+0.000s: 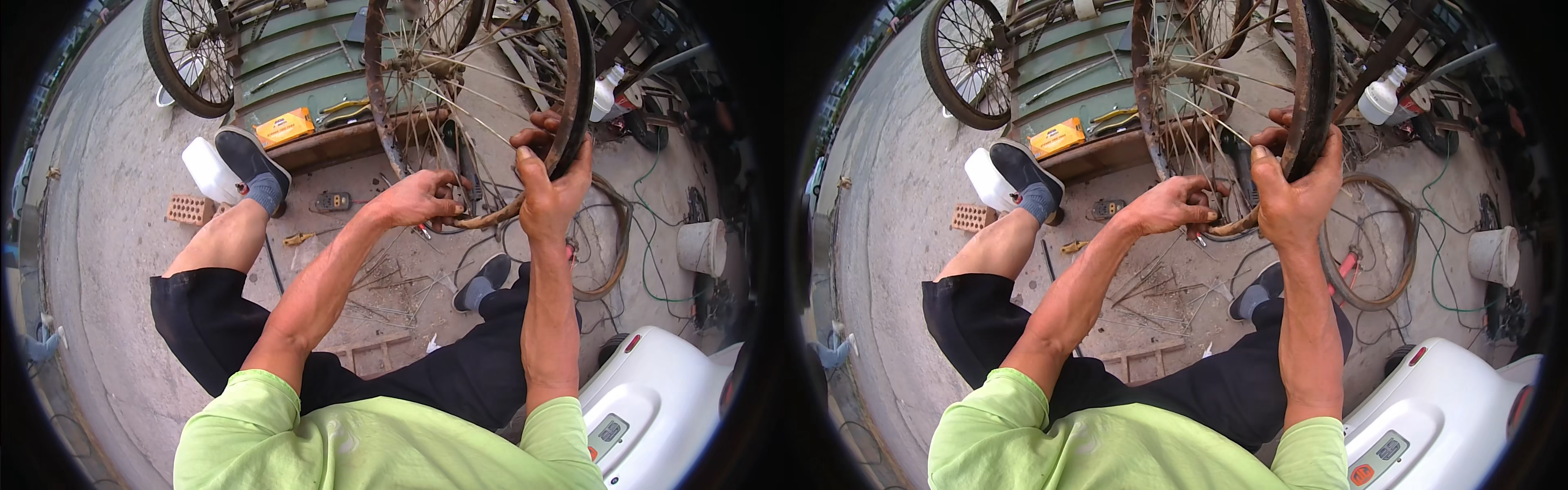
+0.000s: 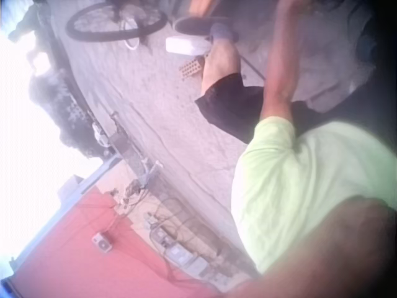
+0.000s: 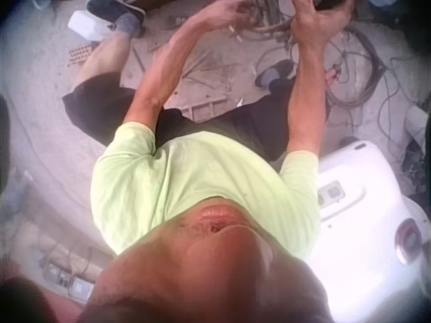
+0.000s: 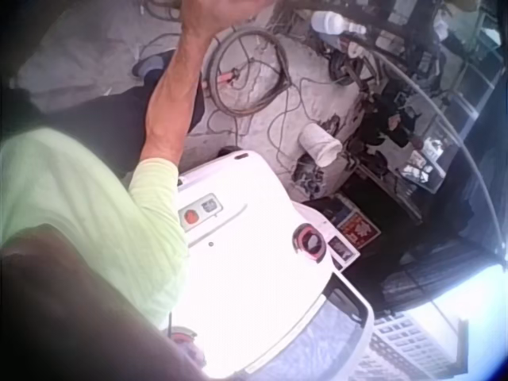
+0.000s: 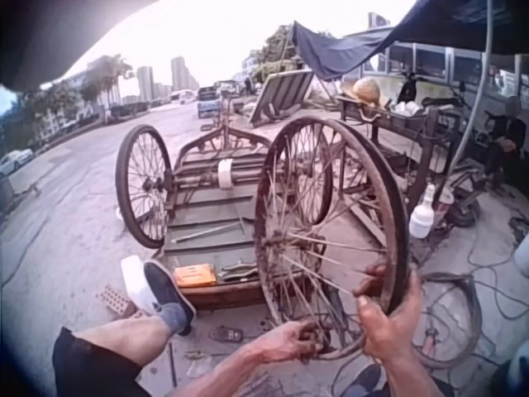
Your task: The person removes a bicycle tire from the rim by hand, working around the circumference to detach the tire bead. The person then reattaches the tire to the rim, pressing the bead back into place.
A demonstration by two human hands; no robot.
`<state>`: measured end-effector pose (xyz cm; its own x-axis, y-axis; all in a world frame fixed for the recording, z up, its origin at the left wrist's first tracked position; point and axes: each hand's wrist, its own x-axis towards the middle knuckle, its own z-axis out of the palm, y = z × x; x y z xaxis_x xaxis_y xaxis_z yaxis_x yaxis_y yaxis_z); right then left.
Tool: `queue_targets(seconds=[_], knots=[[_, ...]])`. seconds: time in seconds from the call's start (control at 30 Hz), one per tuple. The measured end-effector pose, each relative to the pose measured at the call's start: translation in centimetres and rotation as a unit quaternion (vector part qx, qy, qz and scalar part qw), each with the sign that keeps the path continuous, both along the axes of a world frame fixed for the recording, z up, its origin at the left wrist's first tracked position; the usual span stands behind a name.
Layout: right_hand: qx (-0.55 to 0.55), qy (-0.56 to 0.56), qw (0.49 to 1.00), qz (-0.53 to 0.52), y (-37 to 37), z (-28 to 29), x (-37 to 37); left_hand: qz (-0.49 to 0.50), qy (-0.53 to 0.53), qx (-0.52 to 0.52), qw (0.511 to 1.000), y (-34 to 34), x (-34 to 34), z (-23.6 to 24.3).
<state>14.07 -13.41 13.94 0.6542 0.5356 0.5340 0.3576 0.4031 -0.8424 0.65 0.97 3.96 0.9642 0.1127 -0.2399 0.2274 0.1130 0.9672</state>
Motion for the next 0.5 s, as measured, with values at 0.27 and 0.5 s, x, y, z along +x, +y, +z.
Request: queue_targets(seconds=[0.27, 0.5], knots=[[0.001, 0.002, 1.0, 0.001, -0.1, 0.1, -0.1, 0.115, 0.045, 0.413, 0.902, -2.2, 0.4, 1.8], [-0.002, 0.028, 1.0, -0.001, 0.0, 0.6, 0.0, 0.059, -0.03, 0.015, 0.998, -0.7, -0.3, -0.2]])
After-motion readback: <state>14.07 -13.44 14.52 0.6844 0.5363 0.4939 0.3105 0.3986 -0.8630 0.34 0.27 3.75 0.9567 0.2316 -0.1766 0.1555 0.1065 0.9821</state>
